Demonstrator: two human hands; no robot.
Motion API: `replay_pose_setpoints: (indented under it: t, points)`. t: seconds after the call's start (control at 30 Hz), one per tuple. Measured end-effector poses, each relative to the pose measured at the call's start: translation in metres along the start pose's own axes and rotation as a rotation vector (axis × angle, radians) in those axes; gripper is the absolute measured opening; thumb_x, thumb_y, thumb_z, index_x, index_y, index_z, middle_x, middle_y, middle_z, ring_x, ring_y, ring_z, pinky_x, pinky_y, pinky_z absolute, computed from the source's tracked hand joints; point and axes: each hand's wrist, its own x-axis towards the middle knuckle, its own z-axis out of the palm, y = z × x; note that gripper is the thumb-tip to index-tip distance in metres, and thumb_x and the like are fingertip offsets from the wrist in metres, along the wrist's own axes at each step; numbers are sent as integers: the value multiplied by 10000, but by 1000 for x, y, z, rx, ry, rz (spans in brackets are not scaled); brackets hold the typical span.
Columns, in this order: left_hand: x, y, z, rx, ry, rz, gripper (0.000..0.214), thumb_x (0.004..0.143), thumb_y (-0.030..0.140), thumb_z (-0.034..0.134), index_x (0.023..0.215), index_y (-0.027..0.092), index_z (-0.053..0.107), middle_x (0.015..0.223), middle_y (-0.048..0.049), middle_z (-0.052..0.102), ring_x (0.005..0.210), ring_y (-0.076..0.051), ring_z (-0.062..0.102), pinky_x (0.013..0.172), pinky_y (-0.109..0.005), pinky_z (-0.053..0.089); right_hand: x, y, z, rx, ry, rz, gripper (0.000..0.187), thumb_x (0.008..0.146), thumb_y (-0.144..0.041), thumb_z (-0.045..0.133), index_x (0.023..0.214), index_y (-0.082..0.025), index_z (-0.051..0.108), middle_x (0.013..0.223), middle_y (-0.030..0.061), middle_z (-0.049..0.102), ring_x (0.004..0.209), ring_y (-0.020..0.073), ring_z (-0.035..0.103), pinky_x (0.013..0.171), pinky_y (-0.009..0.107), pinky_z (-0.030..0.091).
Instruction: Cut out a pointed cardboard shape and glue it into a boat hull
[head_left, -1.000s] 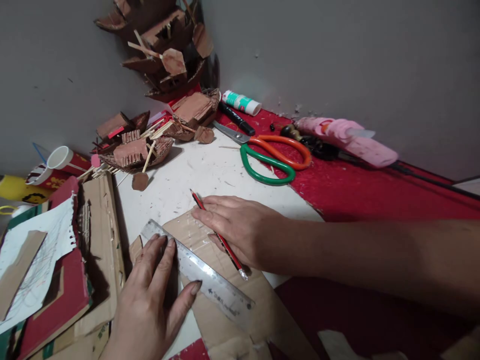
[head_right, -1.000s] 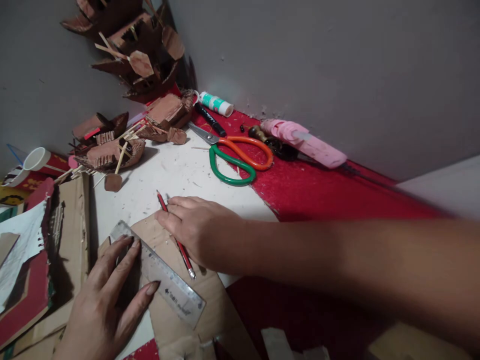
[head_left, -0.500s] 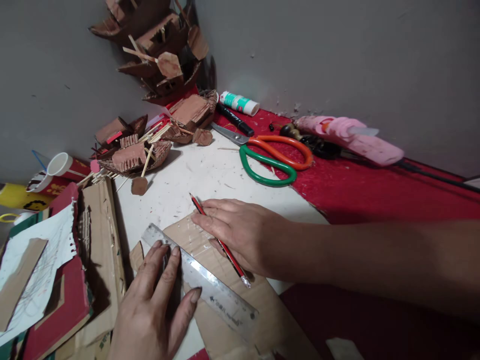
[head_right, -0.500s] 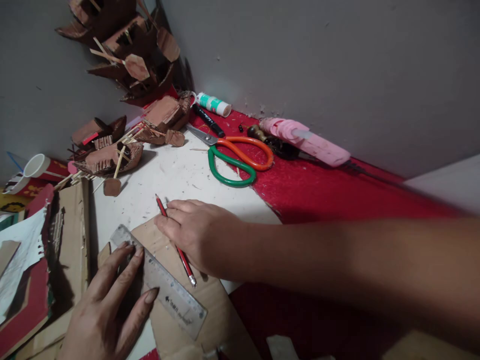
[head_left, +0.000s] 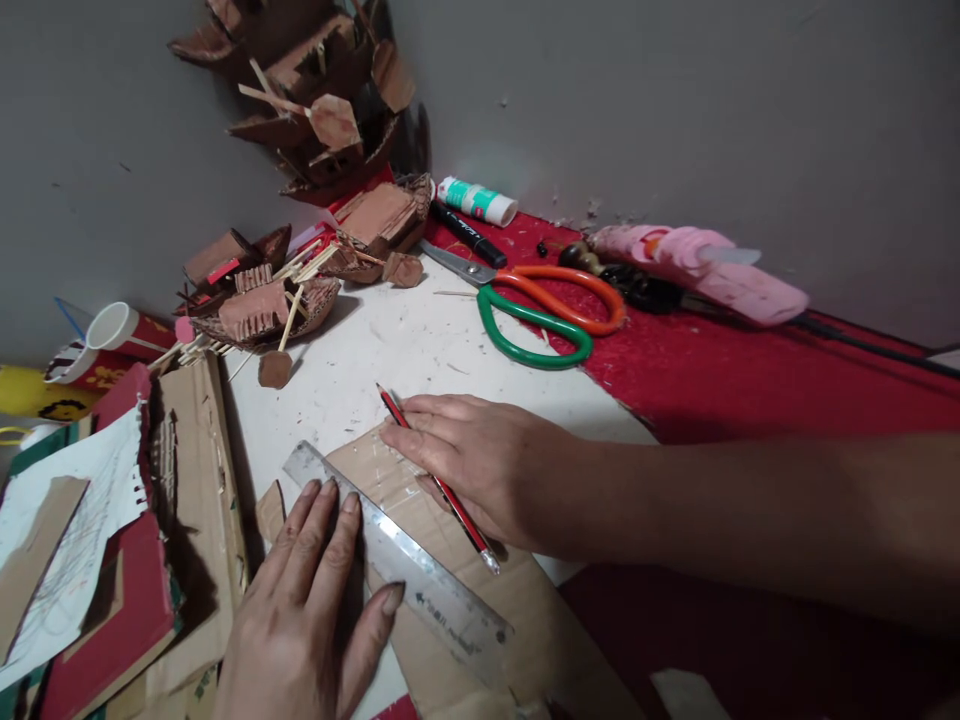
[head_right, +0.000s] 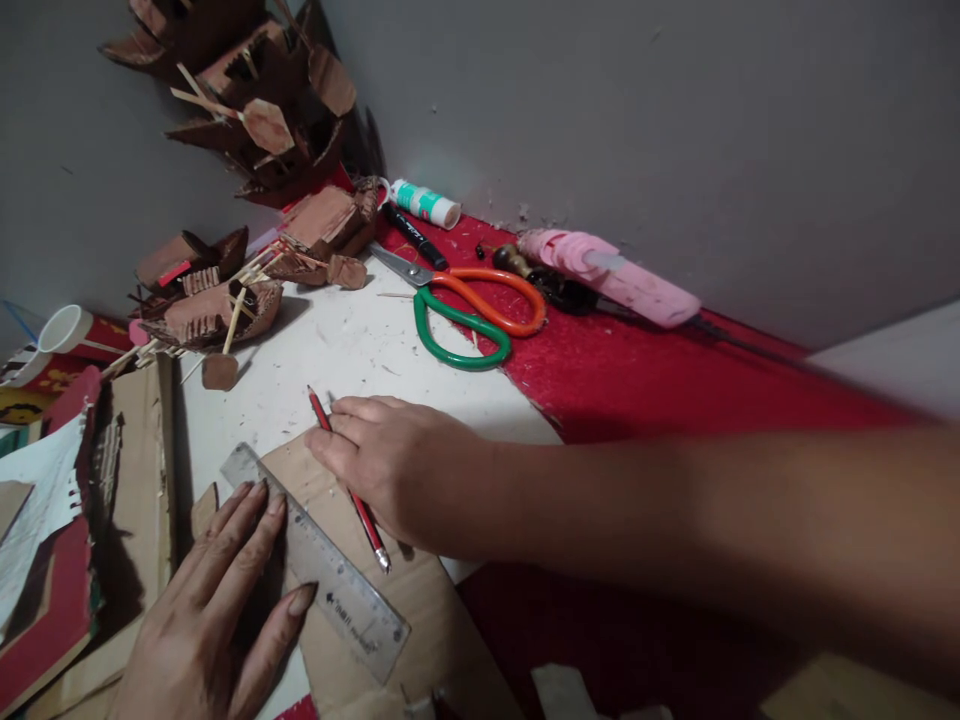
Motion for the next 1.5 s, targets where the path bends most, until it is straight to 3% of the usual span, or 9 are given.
replay_pose_setpoints:
  t: [0.63,0.8,0.9,0.97,1.03,1.13,1.3,1.5]
  points:
    - [2,1,-2,13,21,4,594,839,317,613,1342,35,468,1359,-242,530,1300,-353,467,940,-504,536,0,3,2,9,-20,32,428,885,-154,512,1292,-23,526,1246,195,606,1234,291,498,1059,454,411]
    - [1,3,0,21,58,-7,564,848,348,602,1308,35,505,1333,-246,555,1272,-366,497,942,-514,532,11,-6,-11,279,156,37,359,954,-217,464,1289,-113,543,1158,132,660,1097,205,588,958,384,478]
    - [0,3,2,26,83,-14,553,856,374,587,1286,31,528,1300,-250,581,1231,-373,536,941,-539,526,25,-24,-11,580,194,247,338,975,-306,437,1177,-125,638,994,93,693,897,158,642,823,295,519]
    - [0,3,2,25,102,-19,548,859,378,579,1274,22,540,1282,-256,594,1215,-377,550,918,-527,543,35,-34,-4,763,138,452,360,974,-360,418,1070,-146,692,869,64,682,766,135,635,686,247,526]
    - [0,3,2,25,110,-23,544,862,379,570,1267,17,549,1277,-260,597,1208,-380,556,892,-507,562,43,-40,7,926,70,641,318,948,-331,448,1010,-153,704,778,38,656,669,111,610,579,207,506]
    - [-1,4,2,28,104,-26,551,866,404,557,1262,21,563,1273,-256,603,1197,-385,564,872,-500,572,50,-40,17,1066,65,825,218,871,-205,496,985,-167,678,768,15,647,619,85,593,531,174,494]
    - [-2,4,3,30,110,-26,538,869,410,546,1238,21,591,1271,-252,607,1186,-387,572,864,-503,573,51,-38,17,1087,83,899,150,781,-134,513,887,-167,614,730,1,654,586,81,592,490,163,479]
    - [-2,3,4,34,105,-23,547,863,412,553,1239,17,593,1282,-254,598,1188,-388,570,864,-504,572,50,-38,21,1038,45,821,155,767,-122,480,844,-167,607,697,-8,639,590,76,573,515,172,457]
